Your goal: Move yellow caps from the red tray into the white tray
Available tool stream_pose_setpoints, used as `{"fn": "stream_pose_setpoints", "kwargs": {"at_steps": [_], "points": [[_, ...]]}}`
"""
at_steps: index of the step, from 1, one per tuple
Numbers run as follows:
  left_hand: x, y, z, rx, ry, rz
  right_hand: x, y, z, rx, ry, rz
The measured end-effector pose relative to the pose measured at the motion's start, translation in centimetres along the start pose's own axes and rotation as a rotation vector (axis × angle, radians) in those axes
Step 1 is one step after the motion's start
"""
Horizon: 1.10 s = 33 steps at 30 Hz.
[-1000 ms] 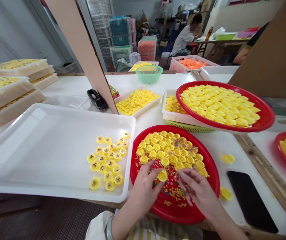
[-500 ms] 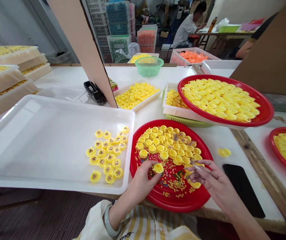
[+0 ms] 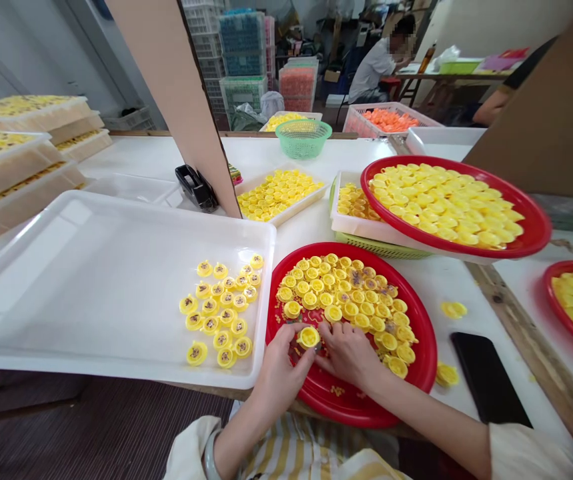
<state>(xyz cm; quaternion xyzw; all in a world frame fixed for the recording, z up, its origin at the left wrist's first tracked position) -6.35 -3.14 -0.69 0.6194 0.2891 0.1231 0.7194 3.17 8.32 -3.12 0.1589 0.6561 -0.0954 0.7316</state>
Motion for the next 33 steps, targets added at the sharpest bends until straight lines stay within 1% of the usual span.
{"fn": "stream_pose_setpoints", "kwargs": {"at_steps": [3, 5, 7, 10, 13, 15, 17, 19, 23, 26, 29, 30, 31, 33], "points": [[-0.3, 0.0, 0.3, 0.003, -0.013, 0.026, -0.2, -1.4, -1.4, 0.034, -0.005, 0.016], [-0.6, 0.0, 0.3, 0.002, -0.019, 0.034, 0.0, -2.0, -1.4, 0.031, -0.015, 0.002], [-0.7, 0.1, 0.4, -0.004, -0.021, 0.024, 0.5, -2.1, -0.7, 0.016, -0.026, -0.025], [-0.6, 0.1, 0.3, -0.023, -0.035, -0.013, 1.4, -1.3, 0.9, -0.02, -0.039, -0.079], [0.0, -0.1, 0.1, -0.023, -0.07, -0.055, 2.0, 0.5, 2.2, -0.054, -0.032, -0.154], [0.6, -0.4, 0.0, -0.014, -0.097, -0.081, 2.0, 1.8, 2.7, -0.049, -0.012, -0.215], [1.3, -0.6, -0.2, -0.008, -0.122, -0.09, 1.5, 2.7, 2.9, -0.028, 0.019, -0.292], [2.1, -0.7, -0.3, -0.005, -0.159, -0.079, 0.5, 3.0, 2.7, -0.005, 0.059, -0.377], [3.6, -0.3, -0.5, -0.002, -0.239, -0.075, -2.1, 1.9, 1.8, 0.005, 0.113, -0.524], [4.1, -0.2, -0.6, -0.004, -0.258, -0.068, -3.5, 1.7, 1.6, -0.01, 0.106, -0.642], [4.0, -0.4, -0.7, -0.026, -0.262, -0.047, -3.8, 3.1, 2.2, 0.027, 0.1, -0.812], [3.9, -0.6, -0.6, -0.04, -0.254, -0.045, -3.6, 3.8, 2.7, 0.039, 0.117, -0.812], [3.7, -0.7, -0.6, -0.053, -0.242, -0.046, -3.3, 4.3, 3.1, 0.039, 0.144, -0.749], [3.5, -1.0, -0.5, -0.062, -0.223, -0.05, -2.7, 4.8, 4.1, -0.001, 0.203, -0.457]]}}
Point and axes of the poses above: each hand's wrist, its own z-axis away from the middle knuckle, its own x-axis out of the palm, y = z × x, the point moved 4 cm from there along -z, towards the middle knuckle
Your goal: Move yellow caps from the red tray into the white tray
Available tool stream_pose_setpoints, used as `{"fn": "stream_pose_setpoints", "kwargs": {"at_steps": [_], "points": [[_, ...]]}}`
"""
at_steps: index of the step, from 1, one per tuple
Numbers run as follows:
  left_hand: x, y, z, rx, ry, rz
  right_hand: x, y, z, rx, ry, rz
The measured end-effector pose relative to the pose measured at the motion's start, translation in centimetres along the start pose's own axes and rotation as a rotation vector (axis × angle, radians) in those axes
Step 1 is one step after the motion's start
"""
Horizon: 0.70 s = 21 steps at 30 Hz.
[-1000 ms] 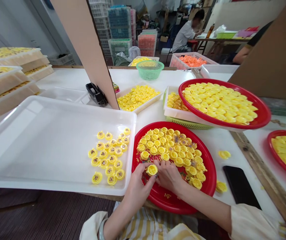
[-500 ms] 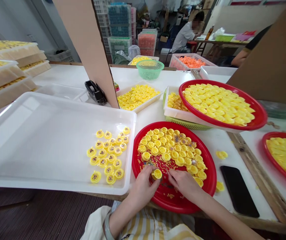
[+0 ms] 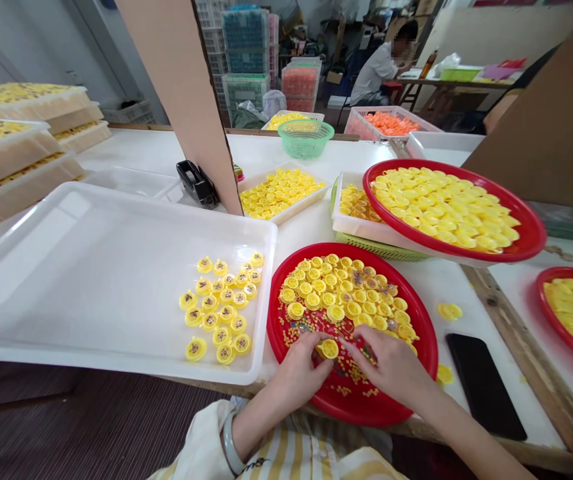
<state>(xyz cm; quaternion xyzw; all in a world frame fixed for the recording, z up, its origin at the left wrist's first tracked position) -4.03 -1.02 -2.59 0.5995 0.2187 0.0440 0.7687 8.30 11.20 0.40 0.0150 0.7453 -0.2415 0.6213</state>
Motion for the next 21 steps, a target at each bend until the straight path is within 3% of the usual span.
{"fn": "stream_pose_setpoints", "kwargs": {"at_steps": [2, 4, 10, 18, 21], "points": [[-0.1, -0.1, 0.0, 0.004, 0.001, -0.024, 0.9, 0.1, 0.8, -0.094, -0.004, 0.307], [-0.2, -0.3, -0.3, -0.003, 0.002, -0.07, 1.9, -0.1, 1.2, -0.157, -0.036, 0.461], [-0.4, -0.5, -0.7, -0.012, 0.016, -0.152, 2.4, -0.7, 0.4, -0.181, -0.04, 0.484], [0.6, 0.6, -0.6, 0.127, -0.131, -0.489, 1.0, 0.1, 2.4, -0.249, -0.113, 0.493], [1.1, -0.3, -1.5, 0.189, -0.094, -0.528, 0.9, -0.3, 2.4, -0.314, -0.156, 0.518]]}}
Point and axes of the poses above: each hand's wrist, its own z-axis away from the middle knuckle, its own x-axis out of the palm, y = z × x, the point moved 4 cm from there along -z, towards the middle knuckle
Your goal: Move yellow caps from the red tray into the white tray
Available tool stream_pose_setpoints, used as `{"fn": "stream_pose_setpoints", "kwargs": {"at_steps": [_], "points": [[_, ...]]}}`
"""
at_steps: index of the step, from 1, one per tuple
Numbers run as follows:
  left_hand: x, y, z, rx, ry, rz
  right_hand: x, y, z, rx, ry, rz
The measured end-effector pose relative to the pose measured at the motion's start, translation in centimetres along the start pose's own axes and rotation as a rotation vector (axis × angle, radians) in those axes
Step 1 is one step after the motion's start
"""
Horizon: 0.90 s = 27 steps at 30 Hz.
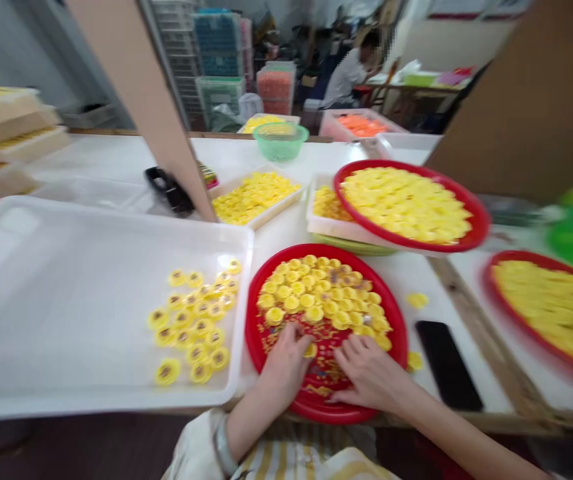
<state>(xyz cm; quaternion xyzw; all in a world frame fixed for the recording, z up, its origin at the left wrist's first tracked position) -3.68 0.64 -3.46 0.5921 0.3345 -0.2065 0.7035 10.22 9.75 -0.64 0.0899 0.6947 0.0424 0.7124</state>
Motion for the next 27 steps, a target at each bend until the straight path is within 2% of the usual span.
{"fn": "stream_pose_setpoints", "kwargs": {"at_steps": [4, 7, 9, 12, 16, 21, 24, 27], "points": [[1.0, -2.9, -0.7, 0.09, 0.215, 0.052, 1.4, -0.5, -1.5, -0.112, -0.067, 0.016], [0.7, -4.5, -0.7, 0.111, 0.316, 0.112, 3.0, -1.0, -2.6, -0.141, -0.015, -0.253], [-0.2, -4.4, -0.2, 0.075, 0.353, 0.138, 3.6, -1.6, -3.2, -0.124, 0.014, -0.399], [-1.4, -3.5, 0.4, 0.034, 0.345, 0.142, 3.9, -2.2, -3.8, -0.072, 0.037, -0.555], [-1.9, -3.6, 0.7, 0.013, 0.334, 0.139, 3.3, -1.2, -4.0, 0.143, 0.082, -0.846], [-1.8, -3.6, 1.3, 0.026, 0.225, 0.081, 2.8, -0.1, -3.7, 0.555, 0.132, -1.329], [-2.0, -3.3, 1.6, 0.002, 0.21, 0.008, 3.2, -0.4, -3.5, 0.731, 0.059, -1.696], [-1.7, -3.4, 1.5, 0.011, 0.192, 0.062, 3.5, -0.7, -3.2, 0.819, -0.012, -1.988]]}}
Point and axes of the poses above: each hand's wrist, its own z-axis away from the middle knuckle, its own x-axis out of the palm, y = z × x, the point moved 4 cm from there along -z, towards the middle knuckle
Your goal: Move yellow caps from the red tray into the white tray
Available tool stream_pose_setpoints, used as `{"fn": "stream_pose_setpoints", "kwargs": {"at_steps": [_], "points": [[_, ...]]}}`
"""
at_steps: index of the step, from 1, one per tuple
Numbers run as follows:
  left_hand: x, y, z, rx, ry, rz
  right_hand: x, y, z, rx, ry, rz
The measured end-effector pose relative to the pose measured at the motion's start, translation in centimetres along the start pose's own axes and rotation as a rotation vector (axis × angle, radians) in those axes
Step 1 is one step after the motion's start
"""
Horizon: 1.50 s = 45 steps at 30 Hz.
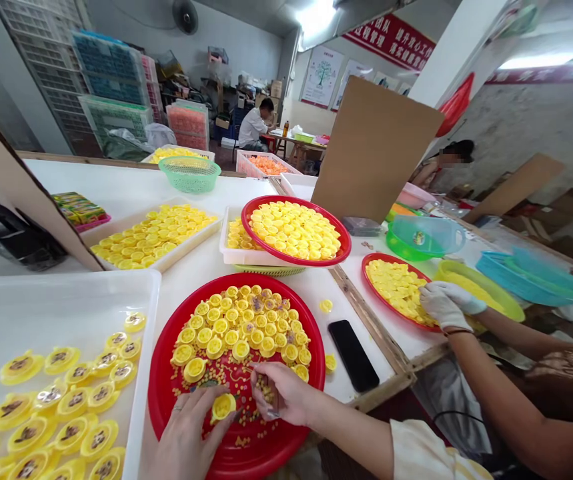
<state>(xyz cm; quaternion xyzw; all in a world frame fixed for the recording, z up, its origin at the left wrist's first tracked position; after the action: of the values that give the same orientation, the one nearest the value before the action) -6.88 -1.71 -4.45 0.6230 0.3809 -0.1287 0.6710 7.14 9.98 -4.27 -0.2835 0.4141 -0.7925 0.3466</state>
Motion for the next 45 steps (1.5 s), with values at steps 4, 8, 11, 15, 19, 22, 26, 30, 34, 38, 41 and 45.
{"fn": "stream_pose_setpoints", "kwargs": {"at_steps": [4, 8, 11, 15, 19, 22, 26, 30, 34, 38, 41, 45], "points": [[0.7, -0.1, -0.4, -0.049, -0.015, 0.163, -0.3, -0.6, 0.5, 0.054, 0.033, -0.231], [1.2, 2.6, -0.8, -0.082, -0.087, 0.278, 0.1, -2.3, 0.7, -0.075, 0.15, -0.422], [1.7, 4.9, -1.2, -0.108, -0.158, 0.348, 0.9, -3.5, 0.7, -0.197, 0.215, -0.518], [2.0, 6.0, -1.4, -0.14, -0.166, 0.355, 2.1, -4.0, 1.0, -0.277, 0.231, -0.513], [2.2, 5.7, -1.3, -0.144, -0.166, 0.368, 2.5, -4.1, 1.5, -0.318, 0.259, -0.451], [2.4, 5.6, -1.4, -0.133, -0.162, 0.372, 2.4, -4.3, 1.5, -0.332, 0.282, -0.391], [2.1, 5.5, -1.2, -0.127, -0.139, 0.364, 1.5, -4.8, 1.5, -0.371, 0.331, -0.262], [-0.9, 4.6, -0.8, -0.146, 0.019, 0.331, -0.4, -4.4, 2.6, -0.407, 0.363, -0.051], [-5.0, 3.6, -0.8, -0.222, 0.152, 0.253, -0.9, -4.0, 3.7, -0.59, 0.348, 0.609], [-6.9, 3.0, -1.0, -0.306, 0.169, 0.212, 2.1, -3.3, 2.6, -0.839, 0.289, 1.54], [-7.1, 2.7, -0.9, -0.3, 0.18, 0.209, 4.2, -3.0, 0.7, -0.868, 0.237, 1.679], [-6.7, 2.2, -0.3, -0.306, 0.169, 0.247, 5.9, -2.4, -1.5, -0.878, 0.197, 1.75]]}}
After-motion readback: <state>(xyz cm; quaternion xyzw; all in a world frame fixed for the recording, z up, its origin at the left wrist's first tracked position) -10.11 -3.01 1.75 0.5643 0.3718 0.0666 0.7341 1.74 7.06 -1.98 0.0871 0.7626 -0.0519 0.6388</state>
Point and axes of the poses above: each hand's wrist, its own z-axis away from the middle knuckle, its own x-axis out of the palm, y = z × x, the point moved 4 cm from there along -z, towards the middle knuckle
